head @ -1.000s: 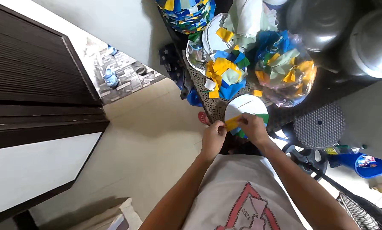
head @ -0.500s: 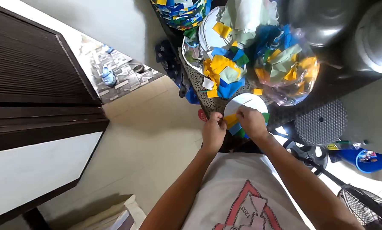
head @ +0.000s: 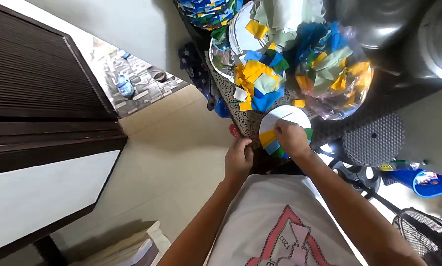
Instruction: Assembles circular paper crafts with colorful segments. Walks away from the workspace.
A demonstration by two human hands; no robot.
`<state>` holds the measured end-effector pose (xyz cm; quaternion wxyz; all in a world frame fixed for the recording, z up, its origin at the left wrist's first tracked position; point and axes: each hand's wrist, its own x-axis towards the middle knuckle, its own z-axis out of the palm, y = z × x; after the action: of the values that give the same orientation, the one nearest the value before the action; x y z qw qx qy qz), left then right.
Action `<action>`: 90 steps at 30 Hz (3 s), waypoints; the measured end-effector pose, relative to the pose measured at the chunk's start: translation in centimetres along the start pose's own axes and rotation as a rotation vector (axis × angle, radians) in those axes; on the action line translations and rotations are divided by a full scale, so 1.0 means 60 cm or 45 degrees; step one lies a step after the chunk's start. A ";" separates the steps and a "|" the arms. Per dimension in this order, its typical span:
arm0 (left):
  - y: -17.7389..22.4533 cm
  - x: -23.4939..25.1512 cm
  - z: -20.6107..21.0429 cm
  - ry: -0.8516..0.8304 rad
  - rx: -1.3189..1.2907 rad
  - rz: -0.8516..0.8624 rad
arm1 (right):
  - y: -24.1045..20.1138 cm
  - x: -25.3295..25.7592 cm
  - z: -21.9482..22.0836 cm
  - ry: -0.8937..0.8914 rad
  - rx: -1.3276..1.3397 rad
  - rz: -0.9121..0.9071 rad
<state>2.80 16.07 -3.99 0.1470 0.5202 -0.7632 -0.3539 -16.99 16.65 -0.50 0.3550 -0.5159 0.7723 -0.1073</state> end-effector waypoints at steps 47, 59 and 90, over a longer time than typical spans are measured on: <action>0.035 0.218 -0.072 -0.339 0.198 0.012 | 0.221 -0.321 0.167 0.466 0.447 1.089; 0.052 0.258 -0.067 -0.405 0.277 0.042 | 0.159 -0.353 0.290 0.310 0.616 1.369; 0.064 0.149 -0.146 -0.957 -0.959 0.093 | -0.109 -0.073 0.046 0.238 2.141 0.356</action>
<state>1.63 5.45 3.56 0.0521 0.2418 -0.6010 -0.7600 -9.53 18.09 2.89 0.5643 0.0299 0.5186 -0.6417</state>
